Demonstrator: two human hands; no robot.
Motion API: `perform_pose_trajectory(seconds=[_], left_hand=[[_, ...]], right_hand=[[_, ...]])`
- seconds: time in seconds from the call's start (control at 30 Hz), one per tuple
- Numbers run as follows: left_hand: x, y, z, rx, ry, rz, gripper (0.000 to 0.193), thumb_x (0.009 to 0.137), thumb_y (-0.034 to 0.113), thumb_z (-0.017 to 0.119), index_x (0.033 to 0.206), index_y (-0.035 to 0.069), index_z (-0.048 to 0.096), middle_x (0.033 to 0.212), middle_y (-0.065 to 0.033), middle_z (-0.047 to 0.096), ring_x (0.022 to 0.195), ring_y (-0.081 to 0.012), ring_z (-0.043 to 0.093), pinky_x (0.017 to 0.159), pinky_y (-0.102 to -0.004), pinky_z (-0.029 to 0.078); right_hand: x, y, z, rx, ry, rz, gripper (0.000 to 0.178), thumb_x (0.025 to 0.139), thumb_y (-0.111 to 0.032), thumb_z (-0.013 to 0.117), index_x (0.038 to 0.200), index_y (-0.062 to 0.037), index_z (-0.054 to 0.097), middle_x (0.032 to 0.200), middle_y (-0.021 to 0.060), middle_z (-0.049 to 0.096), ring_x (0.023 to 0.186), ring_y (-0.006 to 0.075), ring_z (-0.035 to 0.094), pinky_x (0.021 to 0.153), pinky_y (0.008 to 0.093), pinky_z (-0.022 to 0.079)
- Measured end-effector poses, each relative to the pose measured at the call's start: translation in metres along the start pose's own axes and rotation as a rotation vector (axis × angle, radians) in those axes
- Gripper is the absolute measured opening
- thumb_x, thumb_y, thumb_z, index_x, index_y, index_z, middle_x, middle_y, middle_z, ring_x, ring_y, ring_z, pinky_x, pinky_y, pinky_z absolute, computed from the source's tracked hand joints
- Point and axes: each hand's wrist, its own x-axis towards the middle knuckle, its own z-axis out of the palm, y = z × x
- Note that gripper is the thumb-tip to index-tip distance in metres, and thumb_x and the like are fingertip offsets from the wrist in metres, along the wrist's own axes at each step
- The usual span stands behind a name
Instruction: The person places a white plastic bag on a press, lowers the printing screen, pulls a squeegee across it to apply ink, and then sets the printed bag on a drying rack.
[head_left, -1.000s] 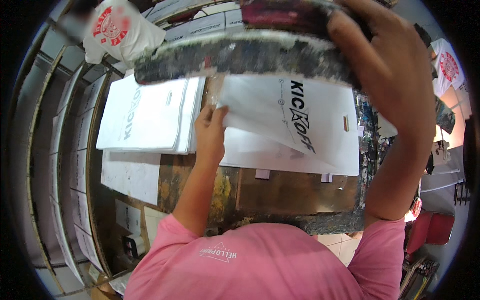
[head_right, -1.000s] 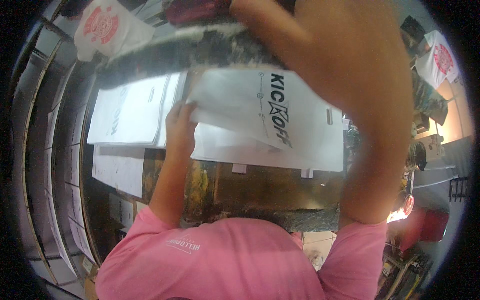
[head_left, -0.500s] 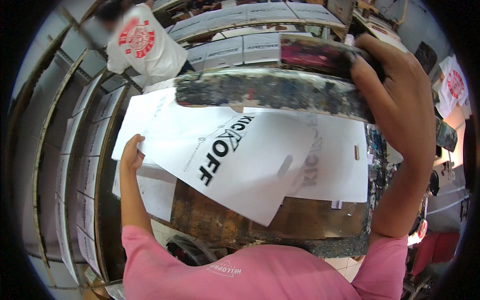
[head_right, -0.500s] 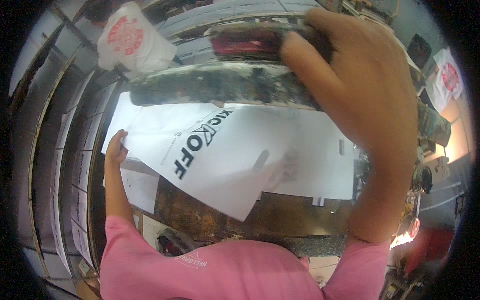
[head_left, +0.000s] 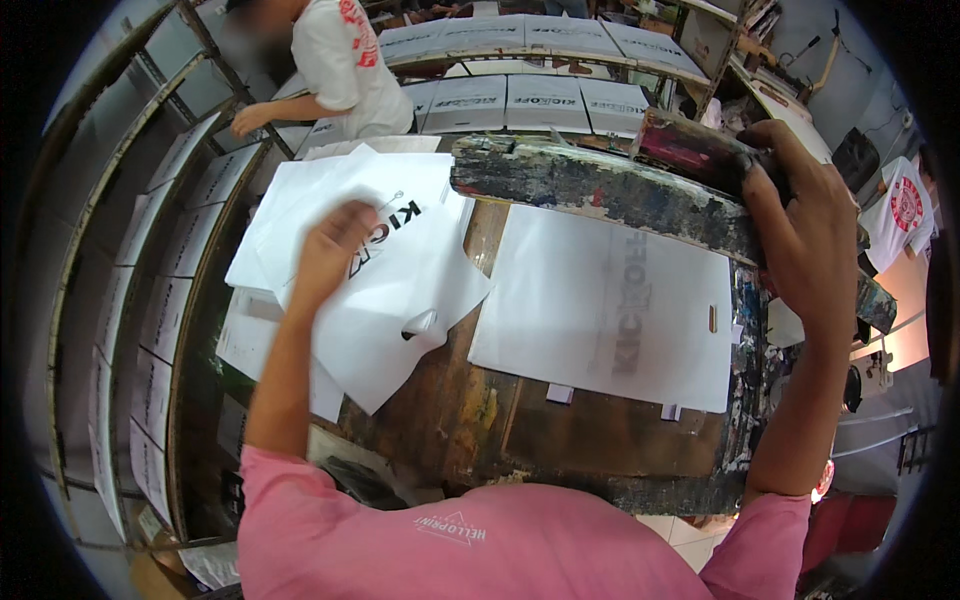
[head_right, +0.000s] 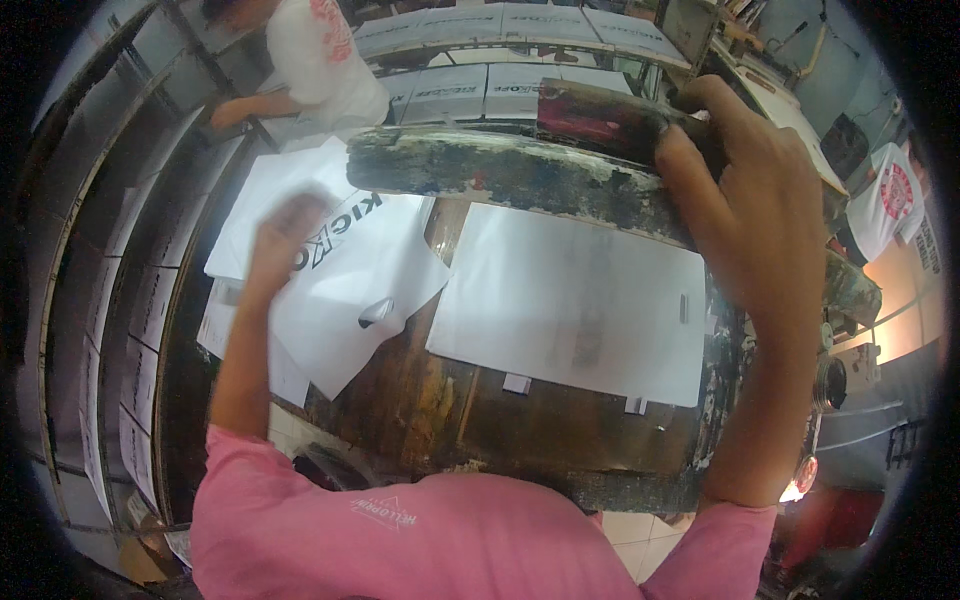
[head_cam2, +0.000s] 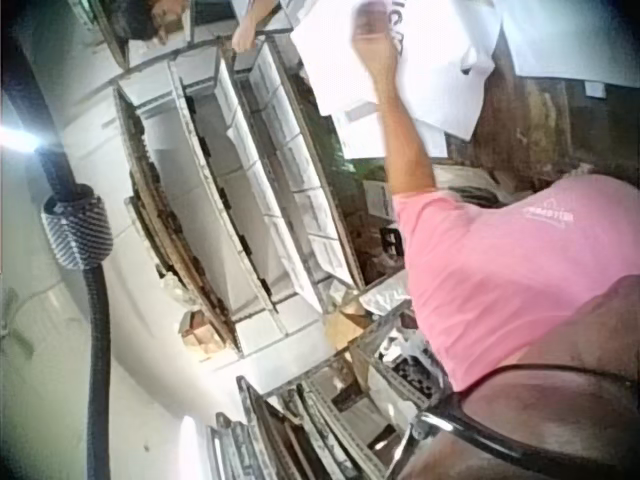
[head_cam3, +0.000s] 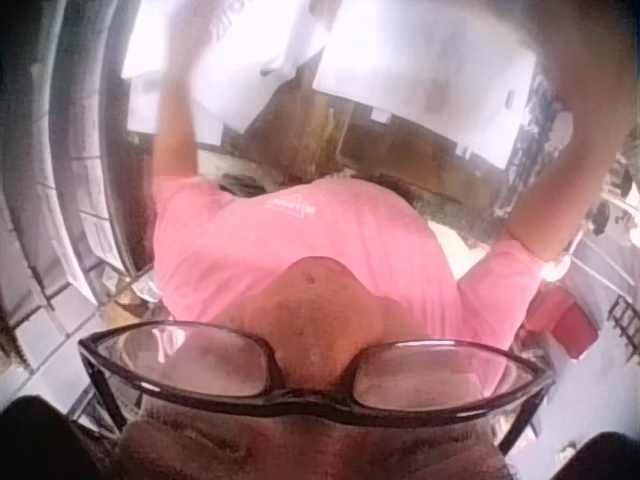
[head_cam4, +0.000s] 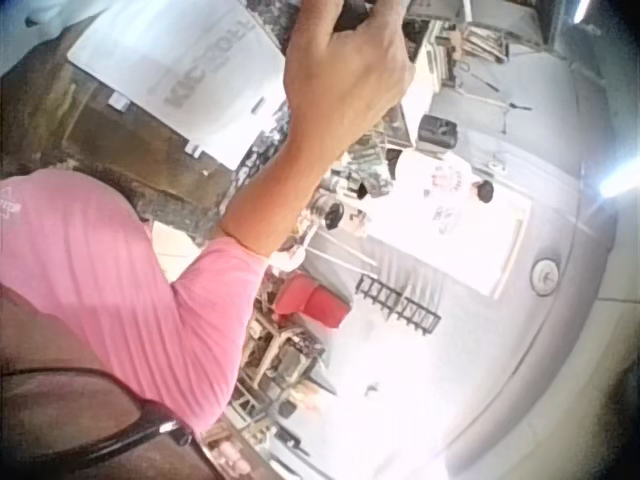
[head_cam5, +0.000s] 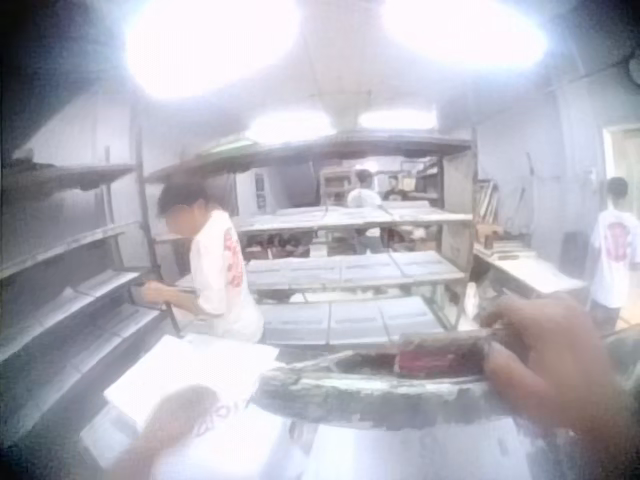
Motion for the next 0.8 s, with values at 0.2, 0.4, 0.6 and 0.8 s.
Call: perform_pose_trajectory(seconds=[0.2, 0.4, 0.6, 0.8], left_hand=[[-0.177, 0.065, 0.109, -1.229, -0.311, -0.149, 0.104, 0.091, 0.072, 0.055, 0.153, -0.006, 0.026, 0.147, -0.0283, 0.049, 0.135, -0.0404, 0.051, 0.115, -0.0525, 0.04], [-0.247, -0.035, 0.141, -1.182, -0.127, -0.69, 0.099, 0.093, 0.079, 0.039, 0.141, -0.008, 0.038, 0.135, -0.0263, 0.055, 0.128, -0.0374, 0.056, 0.112, -0.0505, 0.044], [-0.252, -0.086, 0.156, -1.041, -0.082, -0.838, 0.091, 0.096, 0.078, 0.034, 0.138, -0.002, 0.041, 0.131, -0.0229, 0.058, 0.125, -0.0372, 0.059, 0.11, -0.0503, 0.046], [-0.271, -0.104, 0.153, -1.048, -0.105, -0.78, 0.096, 0.093, 0.08, 0.037, 0.142, -0.001, 0.038, 0.135, -0.0227, 0.056, 0.127, -0.0375, 0.057, 0.111, -0.0528, 0.044]], right_hand=[[-0.098, -0.015, 0.029, -0.139, -0.21, -0.035, 0.078, 0.081, -0.036, 0.071, 0.144, 0.003, 0.046, 0.095, 0.0176, 0.059, 0.091, 0.0358, 0.057, 0.085, 0.05, 0.043], [-0.214, -0.004, 0.07, 0.124, -0.679, -0.094, 0.036, 0.084, -0.031, 0.075, 0.112, -0.0108, 0.068, 0.102, 0.0129, 0.063, 0.102, 0.033, 0.059, 0.086, 0.0455, 0.048], [-0.268, -0.018, 0.119, 0.225, -0.732, 0.032, 0.044, 0.079, -0.028, 0.079, 0.116, -0.0083, 0.067, 0.101, 0.0093, 0.062, 0.098, 0.0305, 0.059, 0.08, 0.0436, 0.053], [-0.214, 0.034, 0.204, 0.146, -0.576, -0.06, 0.053, 0.072, -0.024, 0.083, 0.118, -0.0095, 0.063, 0.101, 0.0084, 0.058, 0.095, 0.0304, 0.059, 0.075, 0.0434, 0.053]])
